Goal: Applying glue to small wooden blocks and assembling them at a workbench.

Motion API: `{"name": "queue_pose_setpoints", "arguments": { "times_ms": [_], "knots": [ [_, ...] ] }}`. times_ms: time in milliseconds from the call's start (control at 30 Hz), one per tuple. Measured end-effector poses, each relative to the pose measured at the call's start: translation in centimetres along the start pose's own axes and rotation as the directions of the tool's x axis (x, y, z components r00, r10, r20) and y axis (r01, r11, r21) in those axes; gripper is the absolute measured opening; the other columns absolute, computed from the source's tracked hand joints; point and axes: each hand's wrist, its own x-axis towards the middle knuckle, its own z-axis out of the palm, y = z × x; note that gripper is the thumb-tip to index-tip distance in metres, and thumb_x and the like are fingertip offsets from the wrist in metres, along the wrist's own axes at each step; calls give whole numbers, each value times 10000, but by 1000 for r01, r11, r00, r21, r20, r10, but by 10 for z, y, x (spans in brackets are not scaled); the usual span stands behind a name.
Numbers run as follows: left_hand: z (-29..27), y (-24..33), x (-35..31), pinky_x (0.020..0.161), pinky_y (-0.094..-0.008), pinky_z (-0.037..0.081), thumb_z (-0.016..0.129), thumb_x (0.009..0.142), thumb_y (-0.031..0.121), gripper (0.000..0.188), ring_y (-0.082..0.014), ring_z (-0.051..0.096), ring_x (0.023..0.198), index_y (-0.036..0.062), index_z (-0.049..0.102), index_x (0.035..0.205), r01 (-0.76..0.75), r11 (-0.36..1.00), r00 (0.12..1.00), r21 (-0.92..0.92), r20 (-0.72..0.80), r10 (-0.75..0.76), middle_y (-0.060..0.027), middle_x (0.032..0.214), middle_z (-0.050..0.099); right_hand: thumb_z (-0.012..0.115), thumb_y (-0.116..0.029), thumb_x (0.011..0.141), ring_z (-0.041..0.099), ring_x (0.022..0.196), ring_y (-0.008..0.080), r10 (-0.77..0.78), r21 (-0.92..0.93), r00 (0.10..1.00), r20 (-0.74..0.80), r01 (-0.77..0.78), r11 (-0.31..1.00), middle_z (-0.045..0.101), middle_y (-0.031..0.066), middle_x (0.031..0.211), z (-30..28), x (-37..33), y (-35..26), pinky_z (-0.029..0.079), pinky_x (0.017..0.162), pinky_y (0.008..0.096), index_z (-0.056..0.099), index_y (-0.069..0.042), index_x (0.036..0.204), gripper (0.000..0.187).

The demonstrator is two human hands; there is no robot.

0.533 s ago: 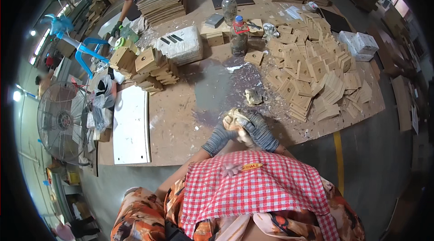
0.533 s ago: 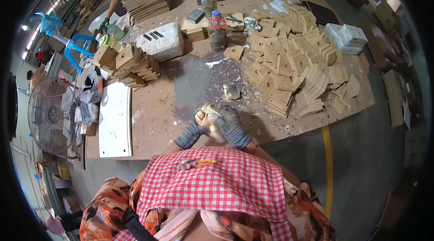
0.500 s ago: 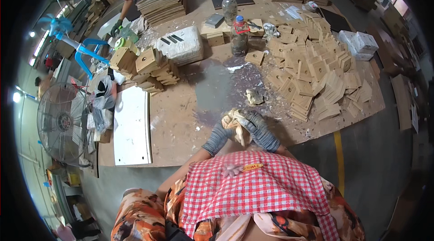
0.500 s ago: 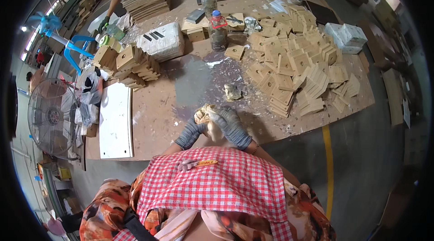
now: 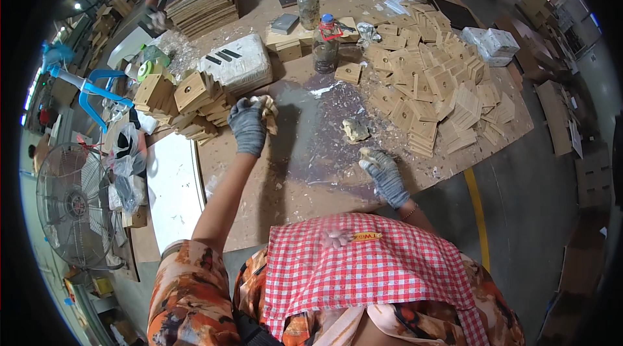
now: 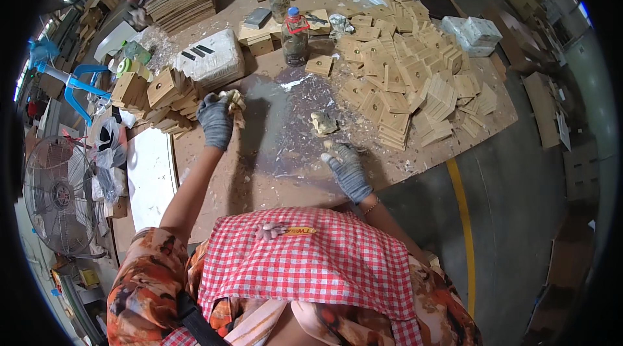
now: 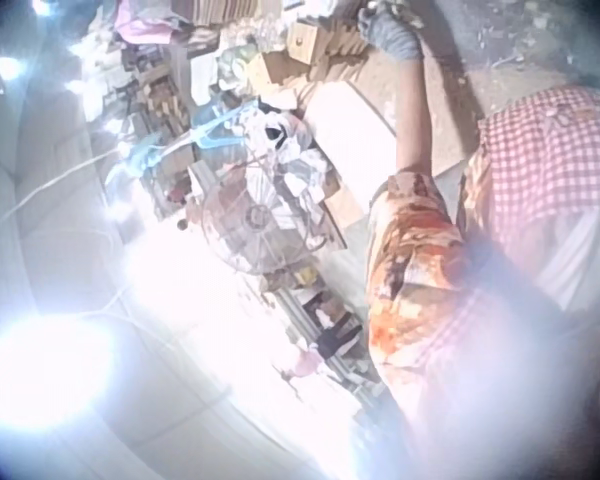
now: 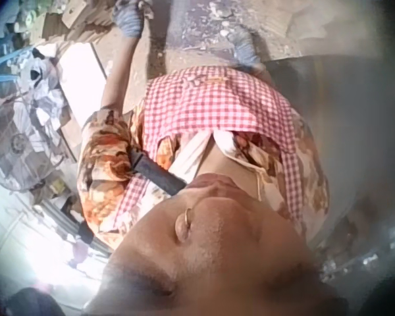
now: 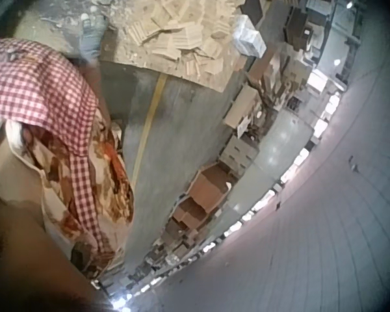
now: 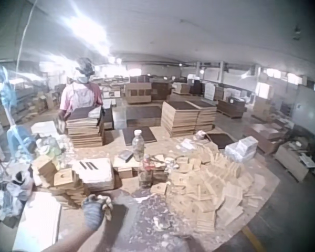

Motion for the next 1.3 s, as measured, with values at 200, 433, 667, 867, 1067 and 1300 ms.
{"name": "queue_pose_setpoints", "arguments": {
  "times_ms": [200,433,667,867,1067,1300],
  "knots": [
    [72,-56,30,939,-487,353,595,788,290,630,-369,455,1158,28,408,1330,516,694,829,-503,91,-551,-196,1289,467,690,-193,774,554,983,214,-101,-252,994,-33,89,964,593,123,1047,9,56,-5,443,881,324,580,8,1117,413],
    [23,28,22,1058,-485,252,742,600,269,1035,-428,297,1278,-32,160,1401,181,956,916,230,315,-249,-282,1425,215,680,-340,737,501,1028,289,-147,-799,983,107,173,576,576,155,1056,13,99,14,347,922,420,582,-54,1096,469],
    [100,-61,1,1115,-437,170,620,739,247,749,-417,162,1356,115,300,1404,76,961,955,265,258,-146,-226,1460,204,647,-172,763,515,984,301,-199,-409,980,25,191,892,529,166,1037,21,111,44,419,881,383,524,-18,1203,481],
    [29,48,64,1013,-449,342,659,726,318,579,-418,412,1187,121,511,1250,55,969,938,240,320,-132,-234,1328,412,614,-193,836,547,959,200,-93,-137,995,21,95,986,545,123,1079,-35,100,25,461,847,315,500,-9,1232,452],
    [72,47,148,975,-411,380,598,715,173,502,-325,468,1153,117,545,1210,-141,984,985,113,113,128,-140,1256,516,568,-186,897,538,1055,169,203,522,947,250,-308,795,553,100,1163,-52,90,32,467,898,295,475,12,1251,417],
    [140,23,178,930,-411,380,519,752,134,371,-284,498,1107,87,590,1114,-316,925,946,210,139,292,-130,1292,496,510,-104,913,523,1119,271,380,832,788,485,-550,77,517,181,1208,-62,87,40,478,959,398,483,45,1187,313]
  ]
}}
